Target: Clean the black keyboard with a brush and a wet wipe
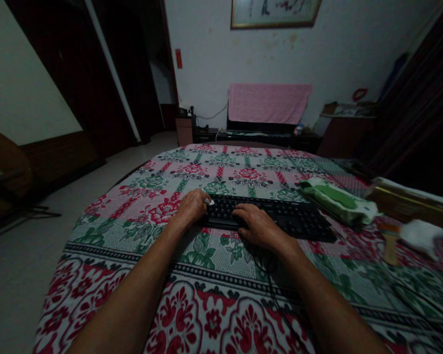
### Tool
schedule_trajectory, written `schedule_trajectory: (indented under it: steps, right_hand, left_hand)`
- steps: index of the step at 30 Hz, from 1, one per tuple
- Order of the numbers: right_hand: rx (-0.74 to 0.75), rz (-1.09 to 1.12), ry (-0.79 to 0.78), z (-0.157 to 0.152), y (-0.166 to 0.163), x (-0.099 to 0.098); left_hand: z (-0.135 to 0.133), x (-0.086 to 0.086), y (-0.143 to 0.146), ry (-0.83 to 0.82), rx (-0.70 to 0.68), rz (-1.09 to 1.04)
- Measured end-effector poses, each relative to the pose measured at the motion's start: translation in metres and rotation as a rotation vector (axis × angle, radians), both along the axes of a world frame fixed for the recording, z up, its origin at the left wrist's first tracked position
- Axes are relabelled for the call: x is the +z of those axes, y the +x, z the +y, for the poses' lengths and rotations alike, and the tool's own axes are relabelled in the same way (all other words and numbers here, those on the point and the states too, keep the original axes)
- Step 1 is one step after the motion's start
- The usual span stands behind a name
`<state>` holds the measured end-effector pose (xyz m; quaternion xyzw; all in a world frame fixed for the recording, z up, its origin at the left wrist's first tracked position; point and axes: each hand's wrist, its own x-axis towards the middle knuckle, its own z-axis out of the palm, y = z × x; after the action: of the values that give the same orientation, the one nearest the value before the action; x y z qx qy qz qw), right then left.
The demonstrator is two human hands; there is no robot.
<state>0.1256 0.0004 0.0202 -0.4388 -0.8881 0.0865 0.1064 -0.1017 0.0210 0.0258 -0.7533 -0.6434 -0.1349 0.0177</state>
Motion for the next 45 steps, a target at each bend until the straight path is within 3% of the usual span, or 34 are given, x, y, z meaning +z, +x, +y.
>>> schedule_trajectory:
  steps: [4, 11, 17, 24, 31, 38, 45]
  right_hand:
    - [0.01, -0.003, -0.029, 0.002, 0.002, 0.0]
    - [0.008, 0.024, -0.017, -0.001, 0.002, 0.002]
    - [0.014, 0.045, 0.032, -0.006, 0.003, 0.001]
    - [0.037, 0.044, 0.044, -0.007, 0.007, -0.002]
    - [0.019, 0.031, 0.065, -0.01, 0.004, -0.002]
    - [0.018, 0.028, 0.073, -0.01, 0.005, -0.005]
    - [0.014, 0.02, 0.074, -0.01, 0.004, -0.005]
  left_hand:
    - [0.0, -0.001, 0.009, -0.014, -0.113, -0.029]
    - [0.001, 0.001, -0.002, -0.03, 0.027, 0.018]
    - [0.0, -0.001, 0.002, -0.033, -0.056, 0.02]
    - [-0.002, 0.006, -0.002, -0.03, 0.046, 0.036]
    - [0.0, 0.0, 0.007, -0.037, -0.086, -0.008]
    - [0.007, -0.001, -0.014, -0.036, 0.034, 0.005]
    - [0.001, 0.005, -0.006, -0.087, -0.106, 0.004]
